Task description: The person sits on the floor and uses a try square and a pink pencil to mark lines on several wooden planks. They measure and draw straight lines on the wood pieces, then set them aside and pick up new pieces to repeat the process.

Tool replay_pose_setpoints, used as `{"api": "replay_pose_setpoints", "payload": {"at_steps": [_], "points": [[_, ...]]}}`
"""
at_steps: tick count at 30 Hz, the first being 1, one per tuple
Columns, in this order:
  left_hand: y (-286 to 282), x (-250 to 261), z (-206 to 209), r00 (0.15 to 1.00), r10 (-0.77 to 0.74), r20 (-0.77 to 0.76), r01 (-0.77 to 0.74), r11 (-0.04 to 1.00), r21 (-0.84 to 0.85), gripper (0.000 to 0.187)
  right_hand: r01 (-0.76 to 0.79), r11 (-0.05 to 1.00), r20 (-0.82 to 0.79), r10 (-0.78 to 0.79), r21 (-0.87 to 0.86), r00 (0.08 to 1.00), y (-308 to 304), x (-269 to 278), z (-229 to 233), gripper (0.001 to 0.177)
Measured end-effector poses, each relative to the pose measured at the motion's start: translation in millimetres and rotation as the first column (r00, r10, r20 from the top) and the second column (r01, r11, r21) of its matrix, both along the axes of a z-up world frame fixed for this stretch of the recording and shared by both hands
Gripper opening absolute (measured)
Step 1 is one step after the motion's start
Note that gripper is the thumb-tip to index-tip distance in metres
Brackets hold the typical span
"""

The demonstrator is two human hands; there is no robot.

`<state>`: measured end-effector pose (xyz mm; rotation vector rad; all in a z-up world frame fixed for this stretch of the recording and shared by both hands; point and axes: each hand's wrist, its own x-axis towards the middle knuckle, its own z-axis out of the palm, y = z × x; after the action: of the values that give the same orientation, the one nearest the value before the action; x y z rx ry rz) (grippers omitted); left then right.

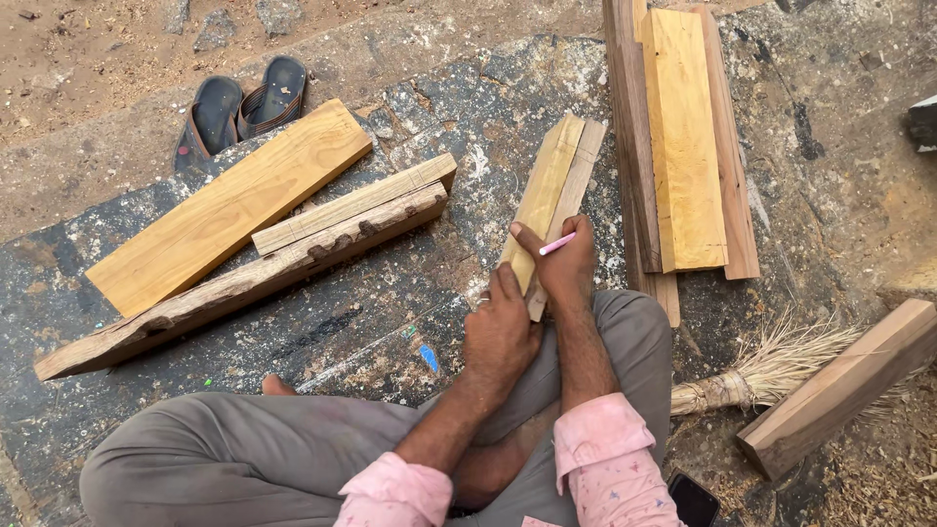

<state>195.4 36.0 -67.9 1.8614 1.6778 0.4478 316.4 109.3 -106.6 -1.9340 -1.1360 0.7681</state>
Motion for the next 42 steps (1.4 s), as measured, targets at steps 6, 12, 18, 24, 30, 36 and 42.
{"api": "replay_pose_setpoints", "payload": {"at_steps": [6,12,18,24,30,36,42], "points": [[41.1,45.9,-3.1,0.962,-0.034,0.27,0.056,0.996,-0.074,0.087,-0.223,0.972,0.349,0.237,-0.08,0.907,82.3,55.1,11.5,0.058],[30.4,-31.9,32.9,0.93,-0.365,0.042,0.367,0.915,-0.166,0.057,-0.416,0.892,0.386,0.451,-0.177,0.805,122.3,91.0,19.3,0.057],[5.5,-169.8,68.2,0.887,-0.349,-0.302,0.162,0.848,-0.505,0.06,-0.442,0.892,0.354,0.447,-0.1,0.822,119.9,93.0,14.0,0.062],[13.0,-270.8,76.6,0.85,0.316,-0.422,-0.331,0.943,0.04,0.048,-0.389,0.919,0.244,0.394,-0.071,0.886,104.2,99.3,19.1,0.068],[20.8,-283.8,51.3,0.811,0.468,-0.35,-0.41,0.882,0.23,0.045,-0.363,0.931,0.263,0.358,-0.031,0.896,100.1,108.1,7.7,0.056],[20.0,-278.7,47.5,0.82,0.464,-0.334,-0.401,0.883,0.243,0.044,-0.248,0.903,-0.081,0.293,0.351,0.953,80.9,117.9,0.7,0.038],[26.9,-282.8,41.9,0.839,0.438,-0.323,-0.391,0.898,0.203,0.046,-0.122,0.86,0.095,0.086,0.495,0.992,35.4,107.1,16.4,0.038]]}}
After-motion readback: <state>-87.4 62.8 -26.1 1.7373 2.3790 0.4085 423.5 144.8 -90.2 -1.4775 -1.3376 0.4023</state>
